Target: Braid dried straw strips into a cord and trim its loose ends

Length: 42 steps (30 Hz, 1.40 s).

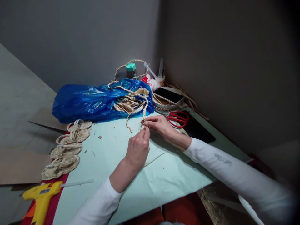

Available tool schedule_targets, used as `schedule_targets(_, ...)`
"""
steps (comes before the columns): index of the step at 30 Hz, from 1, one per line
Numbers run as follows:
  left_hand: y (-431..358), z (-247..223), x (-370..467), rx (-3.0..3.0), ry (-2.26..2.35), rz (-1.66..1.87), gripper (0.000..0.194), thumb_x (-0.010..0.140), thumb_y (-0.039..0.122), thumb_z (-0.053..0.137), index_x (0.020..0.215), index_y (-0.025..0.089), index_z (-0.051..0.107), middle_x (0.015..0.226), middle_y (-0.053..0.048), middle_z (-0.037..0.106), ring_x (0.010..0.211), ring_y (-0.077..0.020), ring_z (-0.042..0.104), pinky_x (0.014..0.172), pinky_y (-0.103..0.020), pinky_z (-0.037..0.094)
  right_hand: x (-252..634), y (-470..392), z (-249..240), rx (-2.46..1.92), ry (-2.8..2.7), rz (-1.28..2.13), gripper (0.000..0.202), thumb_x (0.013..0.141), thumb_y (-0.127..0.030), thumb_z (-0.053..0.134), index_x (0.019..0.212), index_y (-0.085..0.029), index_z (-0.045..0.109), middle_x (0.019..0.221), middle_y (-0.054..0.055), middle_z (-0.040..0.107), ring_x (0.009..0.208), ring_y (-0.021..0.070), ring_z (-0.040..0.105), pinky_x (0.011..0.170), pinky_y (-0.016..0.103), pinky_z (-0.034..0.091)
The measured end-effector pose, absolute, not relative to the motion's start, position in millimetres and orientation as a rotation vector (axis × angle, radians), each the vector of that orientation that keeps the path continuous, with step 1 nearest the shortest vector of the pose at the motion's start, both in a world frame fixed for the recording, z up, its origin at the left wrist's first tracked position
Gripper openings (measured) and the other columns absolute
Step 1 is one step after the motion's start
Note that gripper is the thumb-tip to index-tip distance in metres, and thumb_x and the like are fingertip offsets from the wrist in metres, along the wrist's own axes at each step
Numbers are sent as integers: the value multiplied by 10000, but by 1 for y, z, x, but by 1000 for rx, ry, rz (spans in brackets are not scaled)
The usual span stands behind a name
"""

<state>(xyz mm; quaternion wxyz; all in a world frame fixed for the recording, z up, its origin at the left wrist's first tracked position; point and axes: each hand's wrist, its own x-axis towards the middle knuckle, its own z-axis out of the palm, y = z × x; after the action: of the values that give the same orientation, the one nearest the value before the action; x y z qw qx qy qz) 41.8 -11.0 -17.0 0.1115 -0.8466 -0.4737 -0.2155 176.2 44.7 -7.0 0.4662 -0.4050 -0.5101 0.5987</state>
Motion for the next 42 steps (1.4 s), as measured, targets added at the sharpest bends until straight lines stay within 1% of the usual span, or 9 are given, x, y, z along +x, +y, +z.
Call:
schedule_targets(6, -5, 9, 31, -2543, -1691, -1466, 167, 878, 219, 589, 827, 156, 736, 822, -70, 714, 814, -190, 657, 779, -291, 479, 182, 48, -3, -926, -1249, 1446, 194, 687, -284, 703, 786, -118, 683, 634, -7, 598, 571, 98, 498, 550, 229, 349)
schedule_targets(10, 5, 21, 25, -2425, -2058, -2009, 178, 843, 269, 625, 979, 186, 705, 996, -61, 697, 923, -187, 623, 841, -295, 452, 179, 41, 5, -888, -1345, 1435, 222, 729, -291, 684, 884, -138, 637, 653, -21, 582, 589, 104, 517, 571, 229, 381)
schedule_targets(14, 10, 14, 32, -2715, -2181, -2530, 219, 808, 333, 672, 968, 188, 637, 786, 7, 631, 678, -109, 564, 630, -215, 433, 173, 30, 8, -823, -1488, 1424, 198, 821, -313, 599, 937, -183, 503, 687, -31, 562, 637, 126, 547, 617, 248, 424)
schedule_targets(17, 11, 7, 35, -2701, -2244, -2716, 228, 797, 353, 693, 832, 177, 551, 641, 63, 500, 468, -37, 365, 447, -172, 264, 174, 29, 7, -792, -1559, 1414, 196, 858, -334, 561, 959, -193, 468, 758, -21, 542, 690, 125, 532, 655, 250, 426)
schedule_targets(20, 11, 6, 34, -2780, -2232, -2744, 253, 796, 341, 698, 804, 168, 514, 639, 70, 466, 440, -16, 261, 424, -171, 177, 178, 32, 6, -734, -1601, 1480, 198, 878, -353, 536, 969, -195, 459, 801, -14, 516, 720, 121, 513, 677, 246, 424)
schedule_targets(29, 10, 12, 28, -2640, -2295, -2550, 208, 775, 319, 703, 813, 172, 561, 704, 35, 547, 577, -74, 450, 482, -167, 276, 191, 31, 21, -673, -1860, 1449, 152, 957, -342, 447, 1032, -210, 439, 812, -25, 453, 682, 108, 430, 605, 216, 365)
schedule_targets(33, 6, 12, 29, -2540, -2222, -2222, 174, 816, 301, 628, 711, 167, 589, 653, 27, 559, 577, -103, 433, 533, -211, 312, 187, 28, 23, -765, -2005, 1146, 137, 964, -267, 410, 1080, -194, 411, 866, 18, 563, 806, 150, 540, 719, 258, 403)
schedule_targets(37, 2, 11, 31, -2444, -2139, -1892, 254, 847, 270, 575, 613, 173, 563, 619, 26, 545, 619, -126, 447, 596, -235, 330, 183, 24, 23, -941, -2155, 820, 164, 942, -196, 393, 1104, -182, 376, 803, 27, 587, 695, 165, 544, 666, 274, 376)
schedule_targets(42, 1, 10, 35, -2351, -2215, -2014, 273, 835, 264, 581, 585, 171, 518, 562, 46, 458, 571, -107, 395, 559, -225, 307, 178, 20, 18, -1022, -2276, 571, 177, 922, -164, 359, 1098, -169, 374, 798, 47, 593, 663, 180, 542, 616, 275, 340)
